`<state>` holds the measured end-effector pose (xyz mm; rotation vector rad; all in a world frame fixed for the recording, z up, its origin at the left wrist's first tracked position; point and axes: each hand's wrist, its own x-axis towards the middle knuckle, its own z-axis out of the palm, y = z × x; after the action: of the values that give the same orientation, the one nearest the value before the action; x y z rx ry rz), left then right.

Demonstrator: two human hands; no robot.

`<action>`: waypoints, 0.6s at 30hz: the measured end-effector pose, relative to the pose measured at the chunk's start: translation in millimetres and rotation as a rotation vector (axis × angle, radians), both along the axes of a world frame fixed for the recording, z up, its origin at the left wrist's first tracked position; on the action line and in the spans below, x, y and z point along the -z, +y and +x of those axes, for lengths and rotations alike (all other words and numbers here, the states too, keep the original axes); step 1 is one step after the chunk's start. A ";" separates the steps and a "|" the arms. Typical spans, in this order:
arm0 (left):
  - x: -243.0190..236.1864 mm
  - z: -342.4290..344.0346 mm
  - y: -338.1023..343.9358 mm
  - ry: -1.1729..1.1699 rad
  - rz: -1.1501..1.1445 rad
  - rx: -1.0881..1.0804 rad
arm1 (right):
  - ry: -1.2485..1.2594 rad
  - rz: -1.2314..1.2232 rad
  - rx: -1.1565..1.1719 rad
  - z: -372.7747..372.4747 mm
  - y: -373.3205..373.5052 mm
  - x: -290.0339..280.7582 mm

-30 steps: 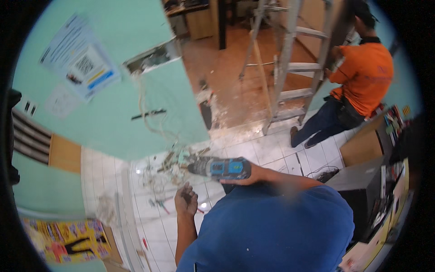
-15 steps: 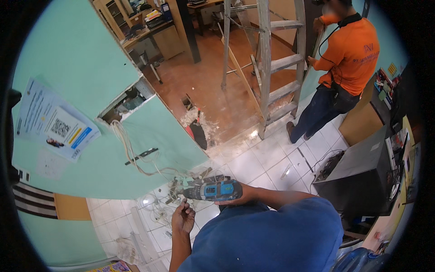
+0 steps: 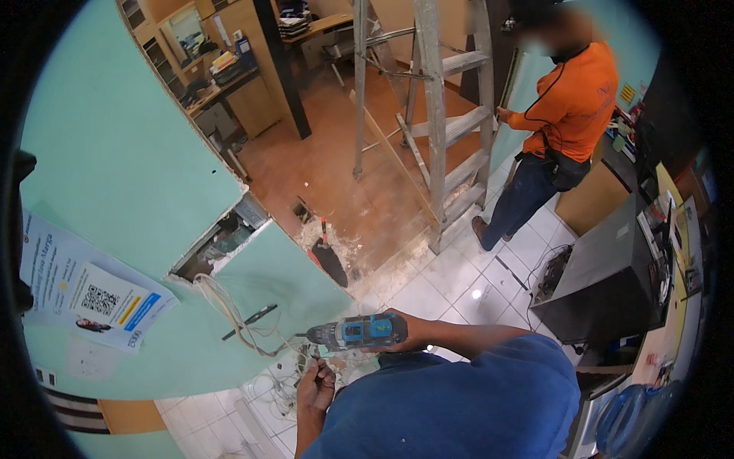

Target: The person uses a cordless drill to make multiple holes in a wall partition and a door frame. They then use pliers to pull out wires from the wall and move a stepladder to a different location.

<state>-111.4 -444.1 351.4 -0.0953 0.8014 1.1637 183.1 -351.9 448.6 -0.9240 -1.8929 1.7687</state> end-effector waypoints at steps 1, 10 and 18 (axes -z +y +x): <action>-0.6 -1.1 6.6 0.006 0.011 0.048 | 0.061 0.015 0.026 -0.7 -3.7 0.1; -11.2 -20.0 51.0 -0.074 0.049 0.354 | -0.098 0.104 0.429 -25.7 -97.7 -4.2; -25.3 -43.5 34.4 -0.071 0.104 0.503 | -0.323 0.189 0.559 -84.4 -190.2 -3.6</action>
<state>-154.8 -409.7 376.7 0.1451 0.6505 0.7189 98.7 -542.1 452.2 -1.5503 -1.7061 1.1462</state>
